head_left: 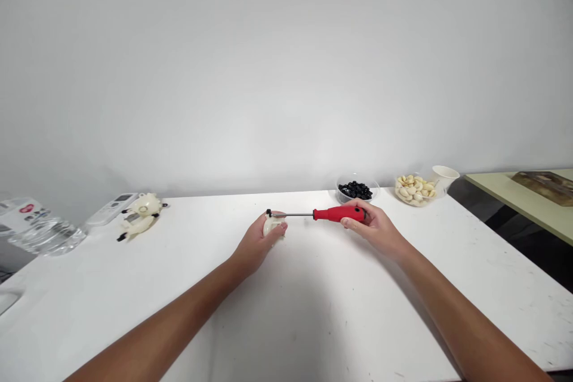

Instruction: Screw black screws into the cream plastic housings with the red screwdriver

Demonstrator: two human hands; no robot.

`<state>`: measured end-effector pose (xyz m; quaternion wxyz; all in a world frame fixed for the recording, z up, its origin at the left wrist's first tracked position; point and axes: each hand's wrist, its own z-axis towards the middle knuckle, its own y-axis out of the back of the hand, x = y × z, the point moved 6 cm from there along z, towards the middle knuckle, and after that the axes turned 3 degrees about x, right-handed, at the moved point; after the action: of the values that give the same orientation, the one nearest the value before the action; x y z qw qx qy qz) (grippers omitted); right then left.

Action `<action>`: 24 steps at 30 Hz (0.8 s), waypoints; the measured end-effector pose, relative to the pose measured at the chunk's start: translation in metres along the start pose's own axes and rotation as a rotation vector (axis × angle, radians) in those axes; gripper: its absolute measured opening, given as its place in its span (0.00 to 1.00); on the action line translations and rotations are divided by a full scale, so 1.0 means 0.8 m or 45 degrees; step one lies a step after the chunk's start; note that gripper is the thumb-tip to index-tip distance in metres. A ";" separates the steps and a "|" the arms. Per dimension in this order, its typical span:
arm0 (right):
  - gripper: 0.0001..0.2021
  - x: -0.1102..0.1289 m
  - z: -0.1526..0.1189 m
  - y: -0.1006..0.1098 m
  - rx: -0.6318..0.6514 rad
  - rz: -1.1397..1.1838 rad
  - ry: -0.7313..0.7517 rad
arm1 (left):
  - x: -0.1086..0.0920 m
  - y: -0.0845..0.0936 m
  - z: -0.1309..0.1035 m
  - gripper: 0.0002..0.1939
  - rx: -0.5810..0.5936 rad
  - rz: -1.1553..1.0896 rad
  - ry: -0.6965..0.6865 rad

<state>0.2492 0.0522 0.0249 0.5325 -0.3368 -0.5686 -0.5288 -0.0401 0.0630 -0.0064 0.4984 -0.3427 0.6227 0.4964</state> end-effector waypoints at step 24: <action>0.15 -0.003 -0.003 -0.004 0.030 0.003 0.001 | 0.005 0.001 0.002 0.25 0.016 0.038 0.056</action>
<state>0.2472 0.0495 0.0211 0.5373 -0.3311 -0.5741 -0.5216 -0.0416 0.0654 -0.0103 0.4793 -0.3410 0.6416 0.4922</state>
